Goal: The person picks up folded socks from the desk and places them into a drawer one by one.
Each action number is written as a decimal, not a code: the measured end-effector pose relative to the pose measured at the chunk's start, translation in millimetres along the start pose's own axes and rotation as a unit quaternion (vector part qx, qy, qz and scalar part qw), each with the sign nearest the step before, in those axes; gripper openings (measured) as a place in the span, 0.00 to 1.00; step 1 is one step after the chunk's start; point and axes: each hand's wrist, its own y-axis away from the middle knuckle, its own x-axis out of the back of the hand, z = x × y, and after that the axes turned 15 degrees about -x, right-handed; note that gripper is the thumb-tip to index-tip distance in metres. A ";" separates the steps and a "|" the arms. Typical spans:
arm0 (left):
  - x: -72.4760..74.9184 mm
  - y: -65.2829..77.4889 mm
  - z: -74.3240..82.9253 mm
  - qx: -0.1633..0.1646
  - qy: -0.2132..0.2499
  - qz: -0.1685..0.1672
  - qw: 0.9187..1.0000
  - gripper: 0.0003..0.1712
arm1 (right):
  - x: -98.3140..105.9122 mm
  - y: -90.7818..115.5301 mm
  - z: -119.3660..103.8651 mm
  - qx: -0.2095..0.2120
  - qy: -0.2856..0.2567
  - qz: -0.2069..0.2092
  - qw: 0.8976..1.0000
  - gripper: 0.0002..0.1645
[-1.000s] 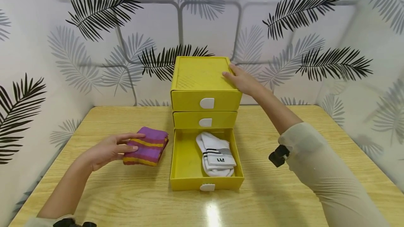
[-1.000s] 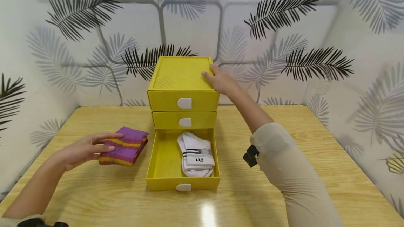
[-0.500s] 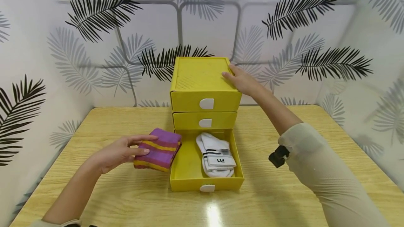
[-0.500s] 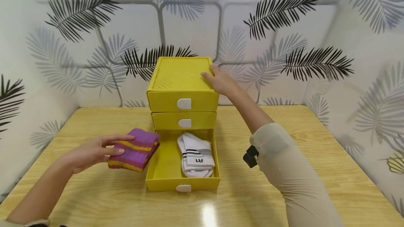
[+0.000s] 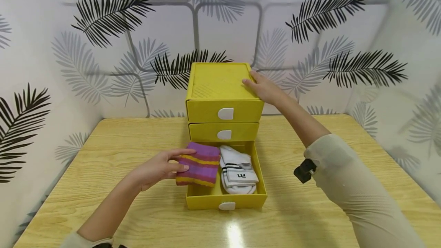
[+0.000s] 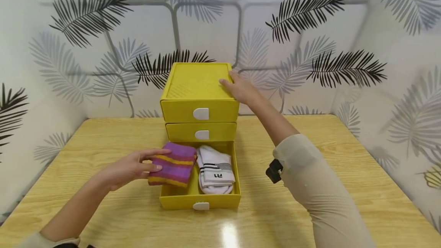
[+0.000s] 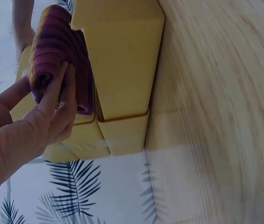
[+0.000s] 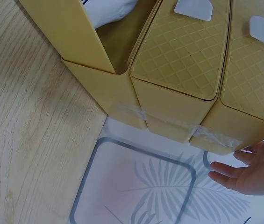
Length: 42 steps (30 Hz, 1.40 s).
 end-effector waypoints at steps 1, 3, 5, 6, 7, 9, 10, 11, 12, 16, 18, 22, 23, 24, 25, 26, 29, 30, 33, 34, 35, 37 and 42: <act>-2.9 -2.0 -1.0 -0.001 -0.005 0.000 1.000 0.30 | 0.0 0.0 -0.3 0.000 0.001 0.000 1.000 0.41; -8.1 -5.9 -3.7 0.000 -0.019 0.005 1.000 0.30 | 0.2 0.0 -0.7 -0.002 0.001 0.001 1.000 0.41; -13.0 -9.5 -6.5 0.000 -0.034 0.012 0.999 0.29 | 0.3 -0.1 -0.8 -0.002 0.003 0.000 1.000 0.41; -15.5 -11.2 -7.6 0.000 -0.043 0.014 0.999 0.29 | 0.4 -0.1 -0.7 -0.002 0.003 0.000 1.000 0.41; -17.8 -12.9 -8.9 0.000 -0.050 0.017 0.999 0.29 | 0.6 0.1 -0.7 -0.003 0.003 -0.001 1.000 0.41; -22.7 -16.4 -11.3 -0.001 -0.066 0.023 0.998 0.29 | 0.8 0.4 -0.8 -0.003 0.002 -0.001 1.000 0.41; -25.3 -18.1 -12.3 -0.003 -0.077 0.026 0.997 0.29 | 0.9 1.1 -1.1 -0.003 0.001 -0.002 1.000 0.41; -27.7 -19.7 -13.3 -0.006 -0.088 0.027 0.996 0.29 | 1.1 1.3 -1.1 -0.003 0.000 -0.002 1.000 0.41; -30.1 -21.3 -14.2 -0.009 -0.098 0.029 0.995 0.28 | 1.3 1.7 -1.2 -0.003 -0.001 -0.003 1.000 0.41; -38.0 -27.0 -19.2 -0.023 -0.181 0.040 0.982 0.26 | 1.4 2.1 -1.0 -0.003 -0.005 -0.007 1.000 0.41; -41.0 -29.5 -21.3 -0.029 -0.239 0.043 0.970 0.25 | 1.5 1.8 -0.6 -0.004 -0.007 -0.007 1.000 0.41; -48.0 -31.6 -20.9 -0.028 -0.349 0.045 0.935 0.25 | 1.5 0.5 -0.2 -0.003 -0.008 -0.005 1.000 0.41; -50.2 -31.2 -19.9 -0.029 -0.374 0.044 0.926 0.25 | 1.5 0.5 -0.4 -0.003 -0.008 -0.004 1.000 0.41; -52.8 -30.4 -18.6 -0.030 -0.400 0.042 0.915 0.25 | 1.5 0.5 -0.6 -0.003 -0.008 -0.003 1.000 0.41; -55.3 -29.4 -16.9 -0.035 -0.427 0.040 0.903 0.24 | 1.4 0.4 -0.4 -0.003 -0.007 -0.002 1.000 0.41; -57.8 -28.4 -15.8 -0.042 -0.454 0.038 0.889 0.24 | 1.4 0.8 -0.5 -0.003 -0.006 -0.002 1.000 0.41; -63.9 -25.0 -13.6 -0.083 -0.532 0.039 0.842 0.19 | 1.3 1.5 -0.7 -0.007 -0.006 -0.002 1.000 0.42; -65.0 -24.1 -13.5 -0.098 -0.553 0.043 0.826 0.16 | 1.3 1.3 -0.4 -0.008 -0.007 -0.003 1.000 0.42; -65.4 -23.4 -14.9 -0.138 -0.595 0.060 0.789 0.09 | 1.5 0.7 0.2 -0.013 -0.007 -0.004 1.000 0.42; -64.7 -23.5 -15.4 -0.143 -0.602 0.066 0.783 0.08 | 1.5 0.4 0.5 -0.013 -0.007 -0.004 1.000 0.43; -63.8 -23.7 -16.0 -0.144 -0.605 0.071 0.780 0.07 | 1.6 0.2 0.7 -0.013 -0.009 -0.005 1.000 0.43; -62.0 -24.3 -16.8 -0.142 -0.606 0.077 0.779 0.08 | 1.5 0.1 1.0 -0.013 -0.009 -0.005 1.000 0.43; -64.1 -22.7 -14.7 -0.135 -0.552 0.078 0.819 0.10 | 0.7 -0.1 0.6 -0.012 -0.009 -0.004 1.000 0.42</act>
